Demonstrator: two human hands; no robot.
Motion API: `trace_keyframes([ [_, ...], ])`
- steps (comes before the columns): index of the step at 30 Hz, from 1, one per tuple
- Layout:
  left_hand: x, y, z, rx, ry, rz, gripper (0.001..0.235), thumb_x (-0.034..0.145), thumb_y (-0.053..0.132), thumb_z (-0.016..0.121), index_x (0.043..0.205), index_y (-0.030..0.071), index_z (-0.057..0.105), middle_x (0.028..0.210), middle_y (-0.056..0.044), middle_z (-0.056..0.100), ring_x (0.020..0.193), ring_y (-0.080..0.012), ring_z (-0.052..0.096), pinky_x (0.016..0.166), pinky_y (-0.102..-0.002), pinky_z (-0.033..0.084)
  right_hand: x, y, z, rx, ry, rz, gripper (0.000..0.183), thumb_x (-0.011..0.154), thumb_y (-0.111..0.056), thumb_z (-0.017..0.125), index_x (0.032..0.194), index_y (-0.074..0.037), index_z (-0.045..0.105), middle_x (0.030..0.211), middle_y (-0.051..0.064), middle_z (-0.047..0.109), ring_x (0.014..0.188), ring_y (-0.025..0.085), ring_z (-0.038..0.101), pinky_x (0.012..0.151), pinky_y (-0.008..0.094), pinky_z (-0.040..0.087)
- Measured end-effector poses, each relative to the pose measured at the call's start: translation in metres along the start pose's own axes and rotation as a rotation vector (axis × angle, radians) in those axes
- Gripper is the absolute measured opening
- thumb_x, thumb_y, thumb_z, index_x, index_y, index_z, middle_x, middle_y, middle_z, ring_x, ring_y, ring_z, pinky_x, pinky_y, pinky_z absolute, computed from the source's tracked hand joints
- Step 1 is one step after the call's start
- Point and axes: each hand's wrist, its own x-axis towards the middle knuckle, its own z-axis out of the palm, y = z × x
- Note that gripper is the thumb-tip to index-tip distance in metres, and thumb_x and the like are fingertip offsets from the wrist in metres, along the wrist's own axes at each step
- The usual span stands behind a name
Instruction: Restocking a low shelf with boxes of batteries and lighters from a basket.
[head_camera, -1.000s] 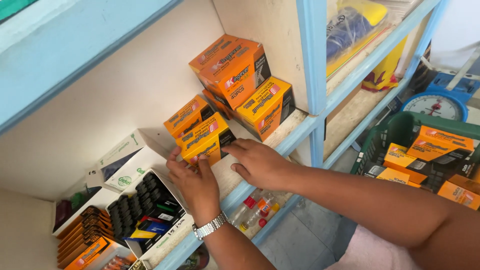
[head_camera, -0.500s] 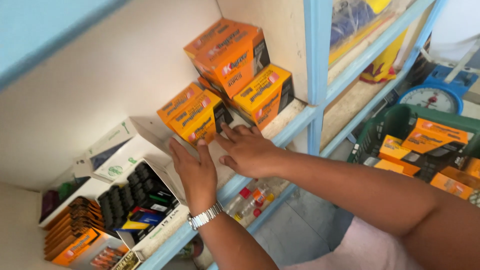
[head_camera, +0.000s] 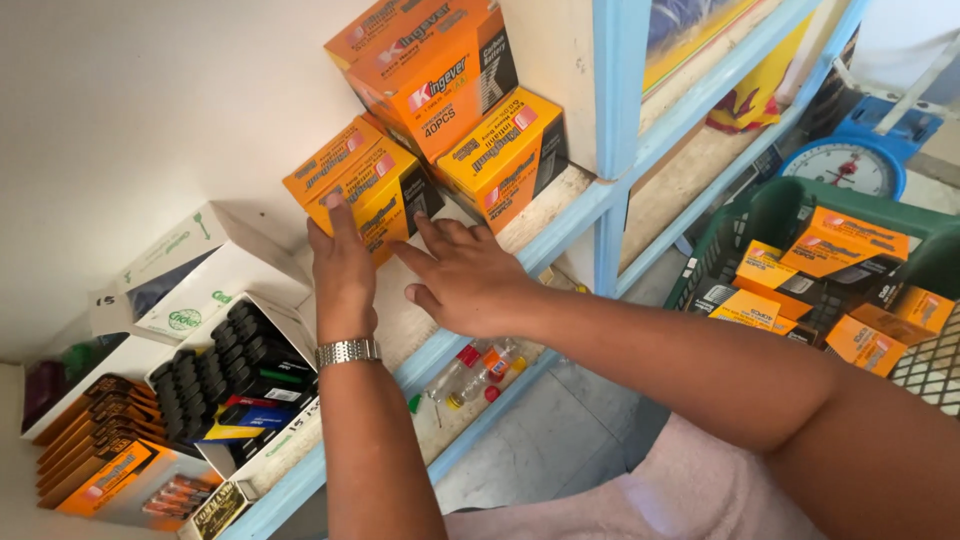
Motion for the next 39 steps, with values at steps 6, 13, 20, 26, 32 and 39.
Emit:
trace_keyframes([
  [6, 0.003, -0.017, 0.000, -0.041, -0.054, 0.173, 0.078, 0.100, 0.050, 0.049, 0.157, 0.004, 0.024, 0.149, -0.017, 0.054, 0.135, -0.0256, 0.055, 0.108, -0.037, 0.045, 0.000, -0.006, -0.001, -0.014, 0.007, 0.022, 0.063, 0.099, -0.040, 0.049, 0.154, -0.012, 0.036, 0.160, 0.025, 0.029, 0.144, 0.040, 0.031, 0.113, 0.053, 0.026],
  [13, 0.006, -0.021, 0.005, -0.034, -0.023, 0.182, 0.082, 0.101, 0.050, 0.048, 0.159, 0.001, 0.014, 0.146, -0.019, 0.056, 0.133, -0.0260, 0.058, 0.105, -0.034, 0.047, -0.014, -0.011, -0.008, 0.048, 0.217, -0.090, 0.050, 0.097, -0.033, 0.057, 0.141, -0.010, 0.053, 0.145, 0.017, 0.053, 0.125, 0.036, 0.051, 0.103, 0.048, 0.041],
  [20, 0.014, -0.033, 0.007, 0.002, 0.026, 0.327, 0.080, 0.105, 0.046, 0.051, 0.157, -0.005, 0.019, 0.141, -0.020, 0.061, 0.128, -0.0252, 0.061, 0.104, -0.033, 0.048, -0.024, -0.005, -0.013, 0.156, 0.264, -0.212, 0.029, 0.096, -0.031, 0.063, 0.119, -0.015, 0.069, 0.112, 0.004, 0.072, 0.105, 0.028, 0.063, 0.094, 0.042, 0.050],
  [26, 0.023, -0.038, 0.005, -0.048, 0.027, 0.416, 0.080, 0.105, 0.041, 0.057, 0.155, -0.010, 0.021, 0.143, -0.025, 0.056, 0.128, -0.0283, 0.058, 0.108, -0.035, 0.046, -0.034, 0.006, -0.025, 0.375, 0.216, -0.298, 0.029, 0.097, -0.037, 0.066, 0.120, -0.020, 0.073, 0.111, 0.002, 0.074, 0.108, 0.024, 0.066, 0.093, 0.039, 0.051],
  [32, 0.033, -0.049, 0.001, 0.077, 0.078, 0.492, 0.091, 0.107, 0.044, 0.059, 0.161, -0.008, 0.007, 0.160, -0.028, 0.034, 0.146, -0.0315, 0.041, 0.122, -0.038, 0.033, -0.056, 0.038, -0.036, 1.019, 0.040, -0.354, 0.032, 0.104, -0.025, 0.067, 0.130, -0.008, 0.069, 0.120, 0.005, 0.073, 0.107, 0.014, 0.067, 0.098, 0.032, 0.056],
  [39, 0.004, -0.039, -0.001, 0.449, 0.262, 0.779, 0.080, 0.122, 0.052, 0.050, 0.166, -0.001, 0.011, 0.173, -0.025, 0.017, 0.163, -0.0410, 0.019, 0.136, -0.054, 0.016, -0.155, 0.121, -0.066, 0.981, 0.142, -0.173, 0.031, 0.107, -0.024, 0.062, 0.132, -0.005, 0.067, 0.125, 0.007, 0.072, 0.120, 0.016, 0.067, 0.104, 0.032, 0.055],
])
